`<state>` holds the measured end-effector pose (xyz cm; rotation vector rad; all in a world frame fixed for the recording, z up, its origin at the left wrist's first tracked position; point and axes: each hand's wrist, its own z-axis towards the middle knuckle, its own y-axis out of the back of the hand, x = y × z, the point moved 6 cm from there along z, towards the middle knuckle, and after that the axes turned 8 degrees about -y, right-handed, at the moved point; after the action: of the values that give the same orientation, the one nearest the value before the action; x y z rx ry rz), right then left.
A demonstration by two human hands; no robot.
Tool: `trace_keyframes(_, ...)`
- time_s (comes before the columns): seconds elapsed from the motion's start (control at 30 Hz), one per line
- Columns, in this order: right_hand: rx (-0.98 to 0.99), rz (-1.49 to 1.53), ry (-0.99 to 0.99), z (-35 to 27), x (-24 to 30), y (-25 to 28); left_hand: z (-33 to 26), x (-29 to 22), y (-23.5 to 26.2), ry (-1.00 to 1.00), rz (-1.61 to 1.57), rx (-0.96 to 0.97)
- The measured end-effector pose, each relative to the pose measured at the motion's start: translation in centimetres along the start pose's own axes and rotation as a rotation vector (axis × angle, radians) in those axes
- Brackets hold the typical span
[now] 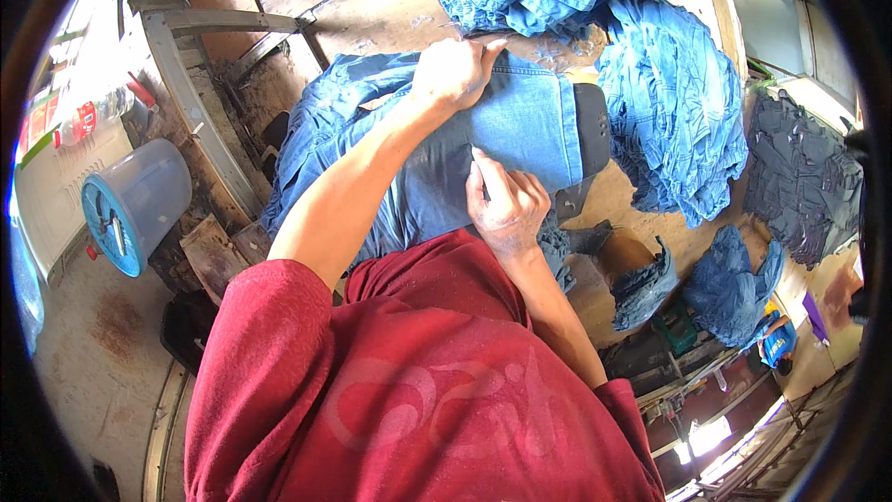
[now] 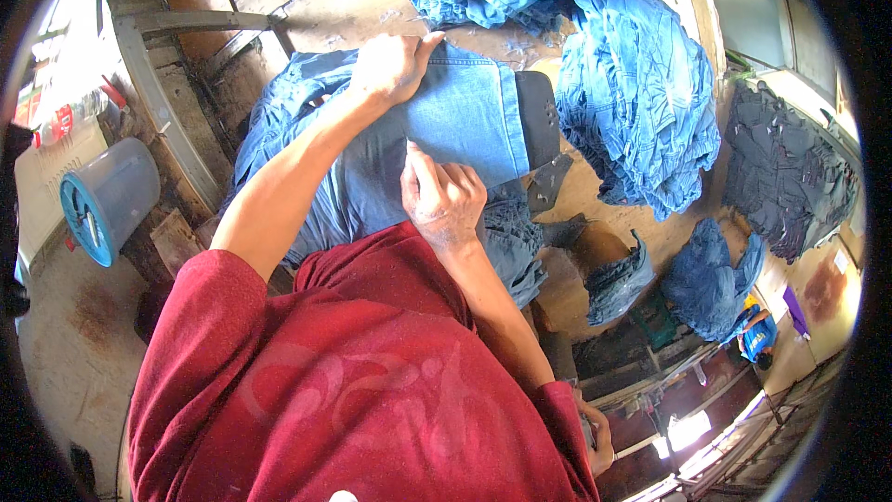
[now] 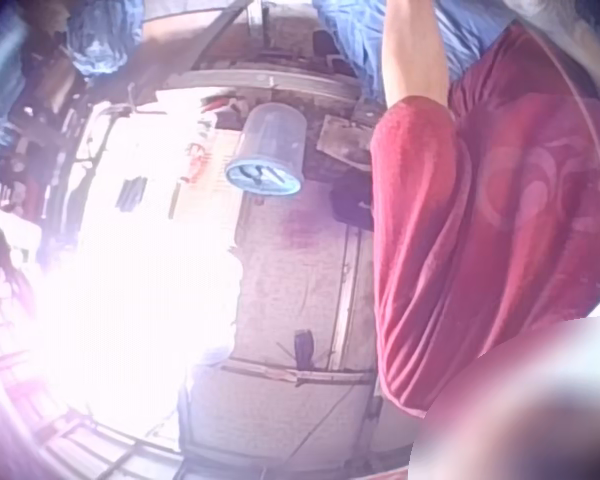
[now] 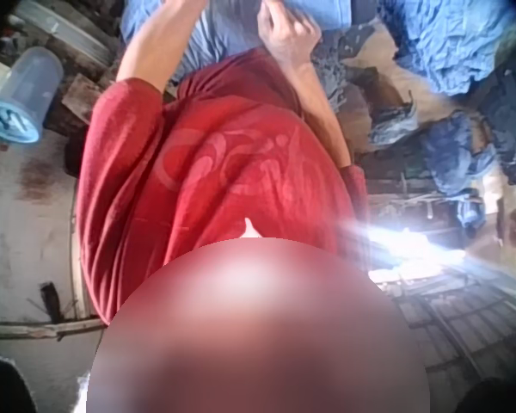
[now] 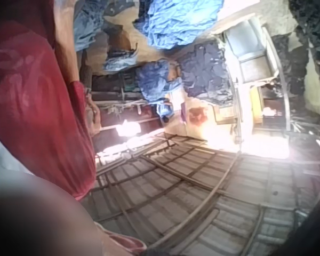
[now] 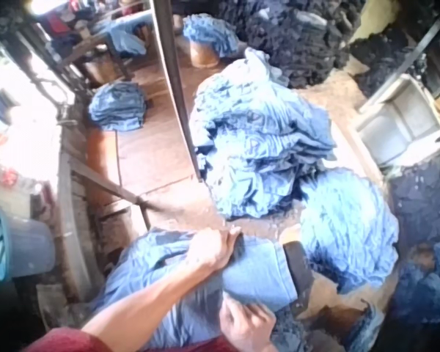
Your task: The person repeatedly picks up denim jeans, aligns the pocket area, and uses a small handheld tool to scrape or abrade the fabric. After each treatment, the jeans are placed back on a pile. The process is repeated for multiple pairs.
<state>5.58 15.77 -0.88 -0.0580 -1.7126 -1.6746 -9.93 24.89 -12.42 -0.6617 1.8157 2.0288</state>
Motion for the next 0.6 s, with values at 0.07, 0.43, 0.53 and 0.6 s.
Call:
trace_keyframes(0.07, 0.023, -0.040, 0.002, 0.1, 0.1, -0.2, 0.0, 0.0, -0.1, 0.006, 0.002, 0.021)
trace_keyframes(0.43, 0.007, -0.070, 0.042, -5.4, -0.3, 2.0, 0.0, 0.3, -0.4, 0.032, -0.036, 0.054)
trace_keyframes(0.53, 0.003, 0.019, -0.028, -5.1, -0.9, 1.8, -0.1, 0.4, -0.5, 0.044, -0.028, 0.047)
trace_keyframes(0.6, -0.011, 0.023, -0.007, -4.0, -1.0, 1.2, -0.2, 0.5, -0.6, 0.066, -0.037, 0.072)
